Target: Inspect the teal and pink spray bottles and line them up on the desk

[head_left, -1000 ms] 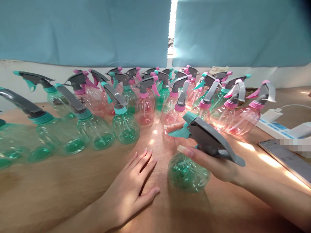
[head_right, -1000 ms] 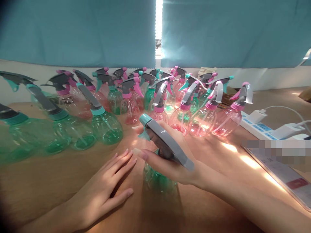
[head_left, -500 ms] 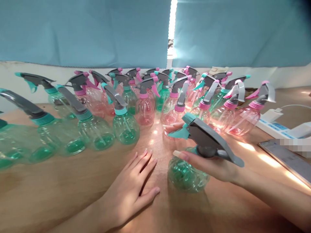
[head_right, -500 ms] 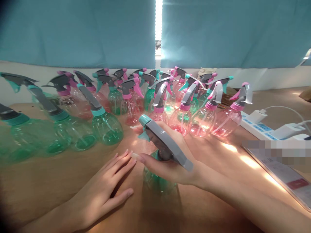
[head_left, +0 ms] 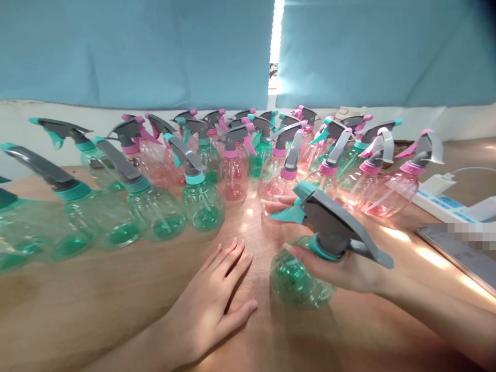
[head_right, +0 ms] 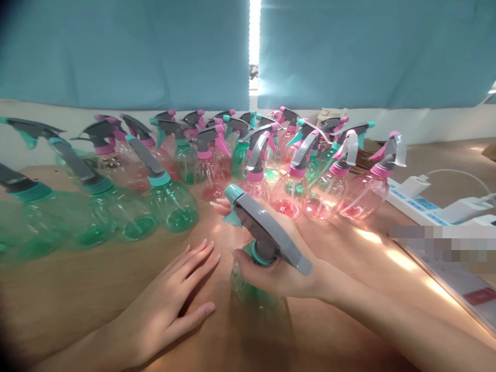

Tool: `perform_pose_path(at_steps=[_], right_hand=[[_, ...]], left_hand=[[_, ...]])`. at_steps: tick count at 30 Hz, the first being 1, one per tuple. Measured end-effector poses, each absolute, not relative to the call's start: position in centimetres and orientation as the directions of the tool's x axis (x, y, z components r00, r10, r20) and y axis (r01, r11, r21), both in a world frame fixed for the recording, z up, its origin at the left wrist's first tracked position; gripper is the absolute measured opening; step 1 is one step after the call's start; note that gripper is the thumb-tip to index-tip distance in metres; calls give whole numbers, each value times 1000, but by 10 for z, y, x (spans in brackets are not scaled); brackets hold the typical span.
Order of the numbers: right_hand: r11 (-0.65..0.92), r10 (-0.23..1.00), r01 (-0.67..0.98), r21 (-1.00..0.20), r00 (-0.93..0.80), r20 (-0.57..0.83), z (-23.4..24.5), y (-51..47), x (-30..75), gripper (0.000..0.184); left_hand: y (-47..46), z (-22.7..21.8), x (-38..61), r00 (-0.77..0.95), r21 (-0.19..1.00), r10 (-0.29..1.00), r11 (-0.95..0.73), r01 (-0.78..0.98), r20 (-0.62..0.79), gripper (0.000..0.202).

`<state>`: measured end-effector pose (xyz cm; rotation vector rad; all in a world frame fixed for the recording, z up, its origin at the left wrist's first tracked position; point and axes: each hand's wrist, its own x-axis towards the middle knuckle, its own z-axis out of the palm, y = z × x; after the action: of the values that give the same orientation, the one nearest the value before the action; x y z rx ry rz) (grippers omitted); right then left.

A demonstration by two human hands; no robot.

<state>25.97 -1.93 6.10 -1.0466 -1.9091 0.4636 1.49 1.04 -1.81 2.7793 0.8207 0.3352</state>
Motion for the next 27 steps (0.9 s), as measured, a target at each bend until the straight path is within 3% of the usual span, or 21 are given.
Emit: perform_pose_path(at_steps=[5,13,17,23,27], right_hand=[[553,833,385,-739,-250,493,50,-20,263,69],[534,843,351,-770,-289,453,50,-21,266,74],[515,857,379,-769,-254,449,58,-22,260,71],[472,875,499,-726,-171,452,66,-23,254,51],[495,864,492,-716,-198,462,65,-23,255,53]], left_hand=[[10,-17,15,823,265,547,-825,498,154,63],[9,-19,13,825,272,547,-823,499,143,64],[8,-17,13,827,268,541,-828,492,154,65],[7,-11,15,820,286,556,-815,505,138,64],[8,-14,13,823,280,546,-824,493,157,67]])
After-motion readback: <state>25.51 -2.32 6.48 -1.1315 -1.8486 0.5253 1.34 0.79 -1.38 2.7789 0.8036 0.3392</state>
